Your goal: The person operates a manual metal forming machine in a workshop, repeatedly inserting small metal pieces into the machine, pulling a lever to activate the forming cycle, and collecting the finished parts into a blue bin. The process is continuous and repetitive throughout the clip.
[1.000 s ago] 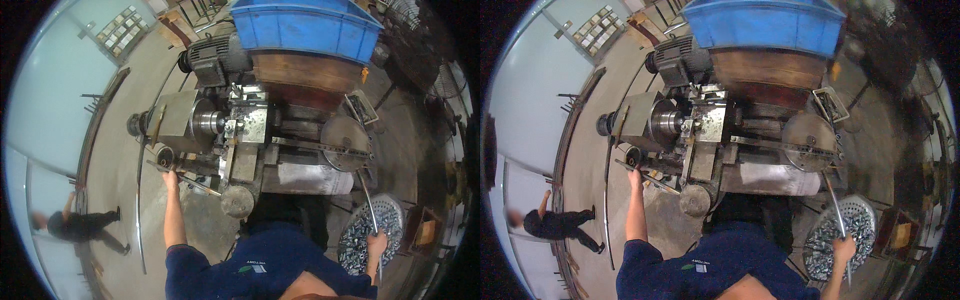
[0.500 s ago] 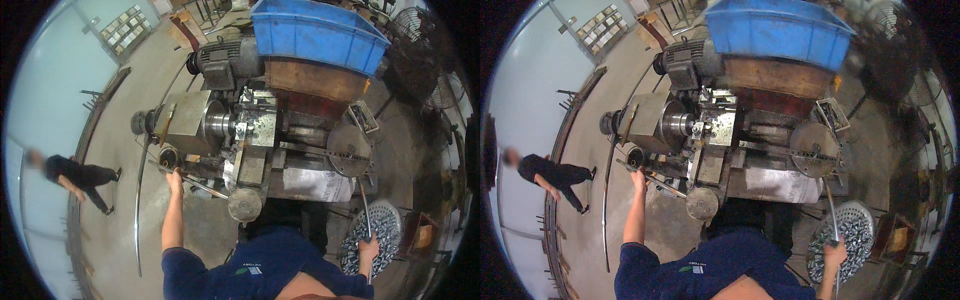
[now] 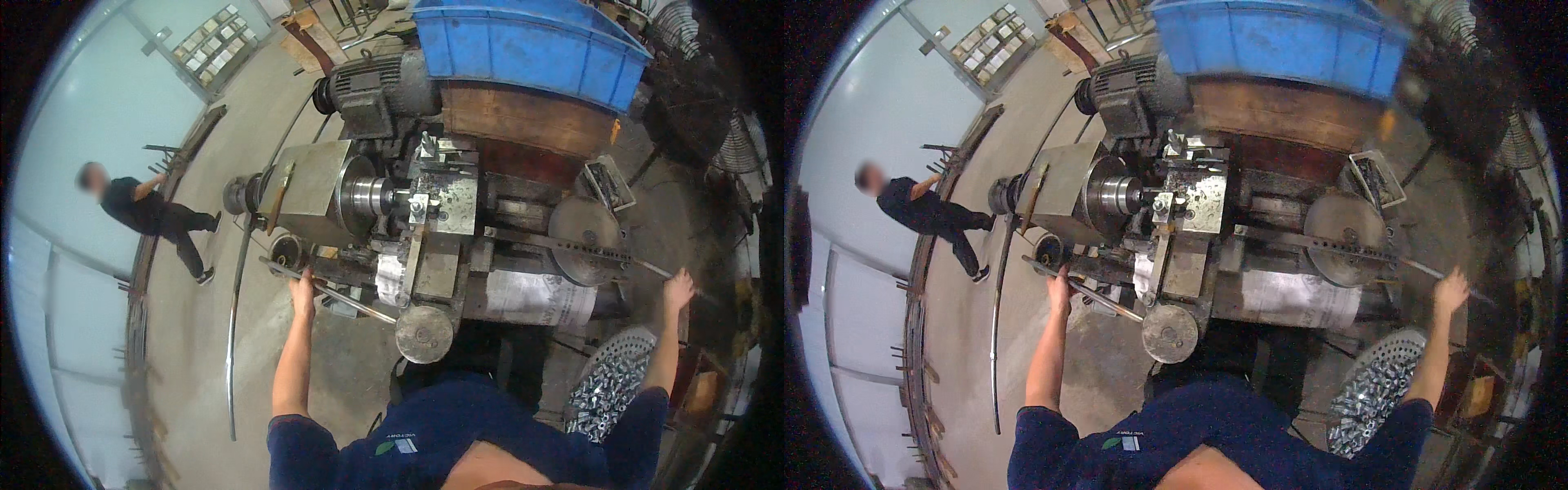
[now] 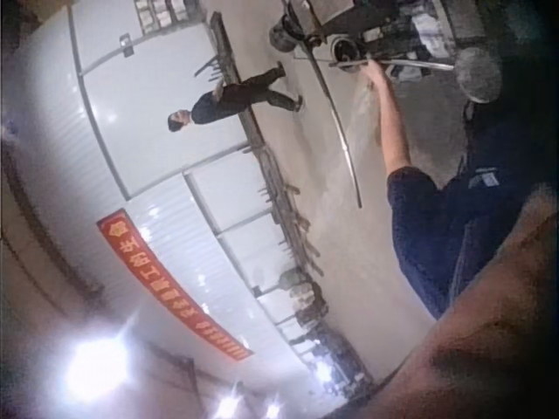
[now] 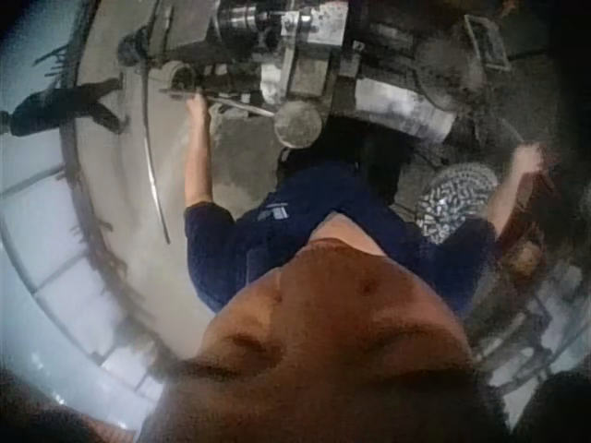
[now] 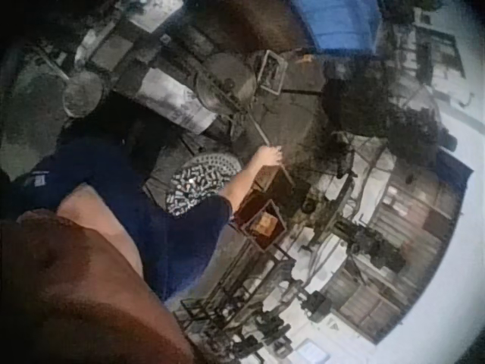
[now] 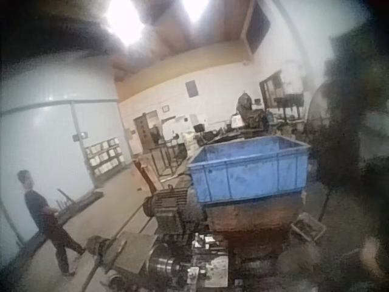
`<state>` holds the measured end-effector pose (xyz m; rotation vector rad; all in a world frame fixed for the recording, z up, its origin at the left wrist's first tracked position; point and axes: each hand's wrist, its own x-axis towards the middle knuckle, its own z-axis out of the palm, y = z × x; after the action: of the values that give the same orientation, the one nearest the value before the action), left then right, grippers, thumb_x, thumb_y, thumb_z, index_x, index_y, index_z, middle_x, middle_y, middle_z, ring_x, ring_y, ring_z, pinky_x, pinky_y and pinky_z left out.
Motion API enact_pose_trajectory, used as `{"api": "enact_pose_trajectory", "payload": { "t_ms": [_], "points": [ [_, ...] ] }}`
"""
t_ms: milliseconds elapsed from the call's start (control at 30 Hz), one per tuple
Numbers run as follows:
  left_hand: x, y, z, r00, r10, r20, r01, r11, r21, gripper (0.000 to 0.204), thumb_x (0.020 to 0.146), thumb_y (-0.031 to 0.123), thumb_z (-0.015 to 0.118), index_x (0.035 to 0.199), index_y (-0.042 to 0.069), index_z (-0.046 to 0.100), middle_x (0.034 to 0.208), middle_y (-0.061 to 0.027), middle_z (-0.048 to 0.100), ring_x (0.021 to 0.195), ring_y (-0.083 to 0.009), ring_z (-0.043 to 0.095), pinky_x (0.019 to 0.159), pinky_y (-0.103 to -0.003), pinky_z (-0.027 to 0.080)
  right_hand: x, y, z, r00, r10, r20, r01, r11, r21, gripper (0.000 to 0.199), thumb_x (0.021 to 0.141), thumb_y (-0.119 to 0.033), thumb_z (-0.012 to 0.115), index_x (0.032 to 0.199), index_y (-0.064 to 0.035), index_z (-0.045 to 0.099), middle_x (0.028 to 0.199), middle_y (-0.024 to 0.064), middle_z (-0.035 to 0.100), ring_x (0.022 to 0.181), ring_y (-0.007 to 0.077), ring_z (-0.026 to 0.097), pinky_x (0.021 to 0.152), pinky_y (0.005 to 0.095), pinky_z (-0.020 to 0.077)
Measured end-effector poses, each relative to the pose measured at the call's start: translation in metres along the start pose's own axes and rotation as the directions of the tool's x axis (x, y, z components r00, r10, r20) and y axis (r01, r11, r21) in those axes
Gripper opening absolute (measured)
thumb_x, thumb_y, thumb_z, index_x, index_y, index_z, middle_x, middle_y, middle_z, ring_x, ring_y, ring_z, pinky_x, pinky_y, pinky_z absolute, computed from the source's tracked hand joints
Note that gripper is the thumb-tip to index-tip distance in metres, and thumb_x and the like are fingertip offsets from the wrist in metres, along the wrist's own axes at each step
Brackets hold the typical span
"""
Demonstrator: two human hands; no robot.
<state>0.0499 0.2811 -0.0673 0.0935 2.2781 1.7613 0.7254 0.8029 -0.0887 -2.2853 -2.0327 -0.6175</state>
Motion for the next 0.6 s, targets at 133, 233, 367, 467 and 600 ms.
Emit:
{"api": "enact_pose_trajectory", "payload": {
  "t_ms": [133, 233, 367, 467, 600],
  "points": [
    [0.007, -0.034, -0.041, 1.0, -0.004, -0.004, 0.002, 0.97, -0.244, 0.045, 0.082, 0.043, 0.054, 0.097, 0.0, 0.052, 0.074, -0.0113, 0.06, 0.062, -0.0203, 0.061, 0.059, -0.032, 0.05, -0.03, -0.043, -0.017, 0.965, -0.195, -0.174, 0.221, 0.964, 0.146, 0.071, 0.059, -0.012, 0.064, 0.125, 0.0001, 0.037, 0.127, 0.0154, 0.041, 0.119, 0.031, 0.037, 0.1, 0.0403, 0.0277],
    [0.014, -0.102, -0.063, 0.989, 0.106, 0.104, -0.147, 0.782, 0.606, 0.049, 0.08, 0.044, 0.054, 0.102, 0.0, 0.053, 0.084, -0.0158, 0.062, 0.077, -0.0289, 0.061, 0.07, -0.039, 0.048, -0.073, -0.054, -0.039, 0.927, -0.263, -0.268, 0.35, 0.864, 0.363, 0.074, 0.057, -0.009, 0.061, 0.126, 0.0, 0.036, 0.131, 0.0171, 0.036, 0.12, 0.0331, 0.035, 0.102, 0.0398, 0.0251],
    [0.006, -0.103, -0.034, 0.907, 0.004, 0.42, -0.419, 0.081, 0.904, 0.045, 0.08, 0.041, 0.053, 0.102, 0.002, 0.053, 0.092, -0.0188, 0.06, 0.086, -0.0323, 0.059, 0.072, -0.043, 0.047, -0.131, -0.039, -0.045, 0.959, -0.26, -0.117, 0.28, 0.783, 0.556, 0.068, 0.057, -0.01, 0.059, 0.122, 0.0008, 0.042, 0.129, 0.0189, 0.039, 0.118, 0.034, 0.037, 0.1, 0.0383, 0.028],
    [0.014, -0.12, -0.036, 0.892, 0.063, 0.447, -0.45, 0.05, 0.892, 0.042, 0.081, 0.043, 0.049, 0.096, 0.004, 0.055, 0.083, -0.0195, 0.061, 0.077, -0.0334, 0.061, 0.068, -0.044, 0.048, -0.161, -0.047, -0.046, 0.966, -0.257, -0.01, 0.208, 0.755, 0.622, 0.056, 0.058, -0.011, 0.058, 0.112, 0.0005, 0.051, 0.12, 0.0195, 0.047, 0.113, 0.0334, 0.043, 0.096, 0.0376, 0.0333],
    [-0.011, -0.171, 0.016, 0.988, 0.15, -0.038, -0.03, 0.428, 0.903, 0.046, 0.079, 0.047, 0.048, 0.088, 0.002, 0.056, 0.079, -0.0203, 0.062, 0.073, -0.0366, 0.061, 0.067, -0.045, 0.048, -0.182, -0.038, -0.048, 0.958, -0.285, -0.004, 0.185, 0.613, 0.768, 0.043, 0.058, -0.013, 0.058, 0.099, -0.0011, 0.06, 0.107, 0.0188, 0.057, 0.102, 0.0333, 0.052, 0.09, 0.037, 0.0396]
  ]
}}
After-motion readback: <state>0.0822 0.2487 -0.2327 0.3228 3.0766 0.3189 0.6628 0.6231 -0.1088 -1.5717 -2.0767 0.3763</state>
